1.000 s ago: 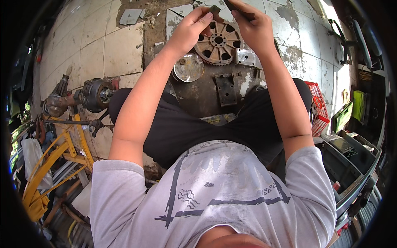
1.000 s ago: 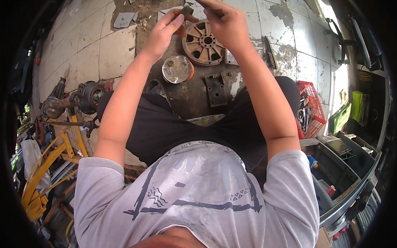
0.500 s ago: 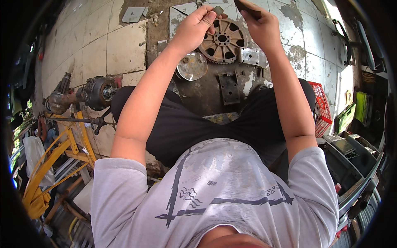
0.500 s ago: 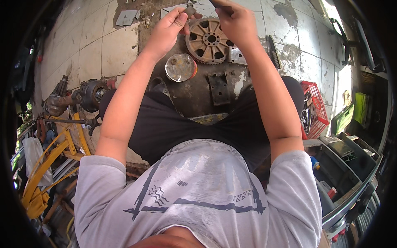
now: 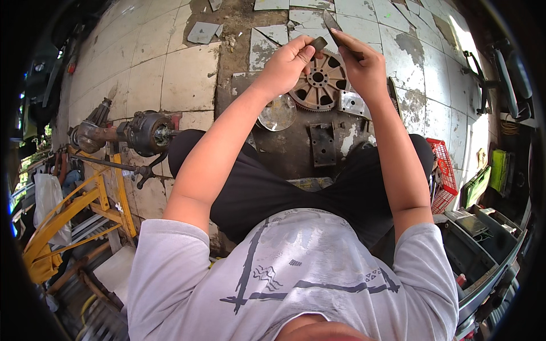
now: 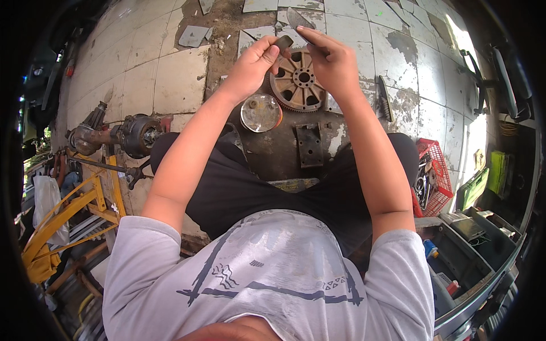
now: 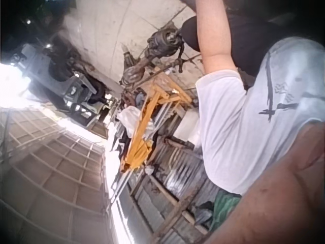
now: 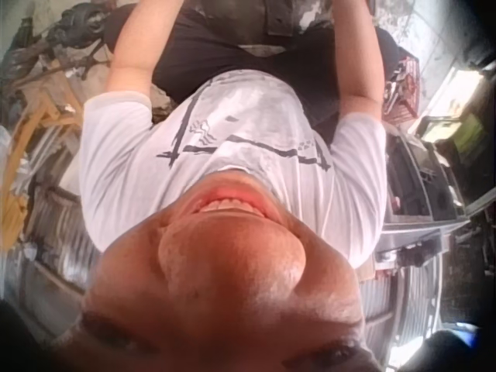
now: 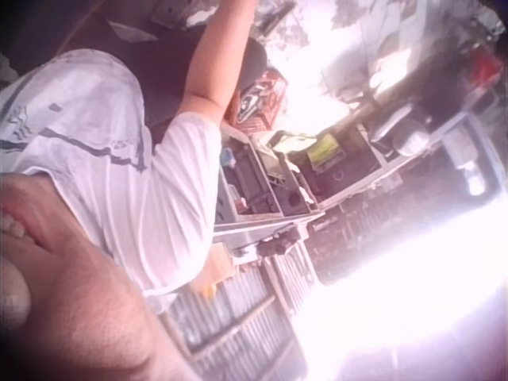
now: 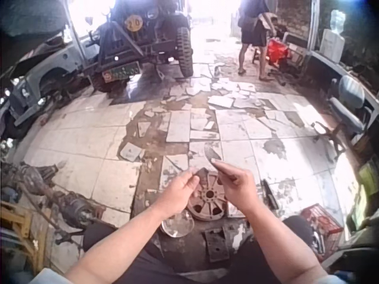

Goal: The person sits on the floor and disassembles a mechanical part, removing small components and placing them into a red can. They then use a metal file to smooth the edges of a small metal piece.

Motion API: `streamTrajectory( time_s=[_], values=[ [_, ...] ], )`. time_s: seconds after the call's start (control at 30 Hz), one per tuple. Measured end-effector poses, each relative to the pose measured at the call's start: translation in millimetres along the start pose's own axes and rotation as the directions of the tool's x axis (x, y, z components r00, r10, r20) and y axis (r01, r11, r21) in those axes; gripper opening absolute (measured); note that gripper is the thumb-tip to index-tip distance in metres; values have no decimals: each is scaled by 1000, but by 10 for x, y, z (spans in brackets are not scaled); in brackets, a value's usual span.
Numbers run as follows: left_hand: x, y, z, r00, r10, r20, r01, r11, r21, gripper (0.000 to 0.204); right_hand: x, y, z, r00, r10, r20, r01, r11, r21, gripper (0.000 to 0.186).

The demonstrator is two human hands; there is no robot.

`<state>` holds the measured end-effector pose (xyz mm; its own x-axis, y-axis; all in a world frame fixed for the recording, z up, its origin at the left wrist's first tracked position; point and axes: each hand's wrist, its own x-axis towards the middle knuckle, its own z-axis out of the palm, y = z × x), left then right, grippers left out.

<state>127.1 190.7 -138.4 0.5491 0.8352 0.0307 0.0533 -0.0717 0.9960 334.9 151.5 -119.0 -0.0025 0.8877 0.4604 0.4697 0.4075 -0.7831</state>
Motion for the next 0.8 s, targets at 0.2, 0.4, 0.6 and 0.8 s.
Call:
streamTrajectory(
  time_s=[0.2, 0.4, 0.6, 0.8],
  values=[
    [-7, -21, -14, 1000, -6, -3, 6, 998, -56, 29, -41, -79, -9, 999, 34, 35, -35, 999, 10, 51],
    [-3, -36, -17, 1000, -3, 2, 3, 1000, -25, 23, -21, -164, -17, 997, -52, 59, 52, 999, 11, 40],
    [-43, 90, 93, 997, -77, -15, 76, 992, -96, 27, 12, -133, -54, 990, -140, -34, 140, 990, -1, 38],
    [-39, 16, -18, 999, -35, -20, 29, 974, -225, 31, 37, -130, 31, 999, -17, -41, 18, 1000, 24, 44]
  ],
)
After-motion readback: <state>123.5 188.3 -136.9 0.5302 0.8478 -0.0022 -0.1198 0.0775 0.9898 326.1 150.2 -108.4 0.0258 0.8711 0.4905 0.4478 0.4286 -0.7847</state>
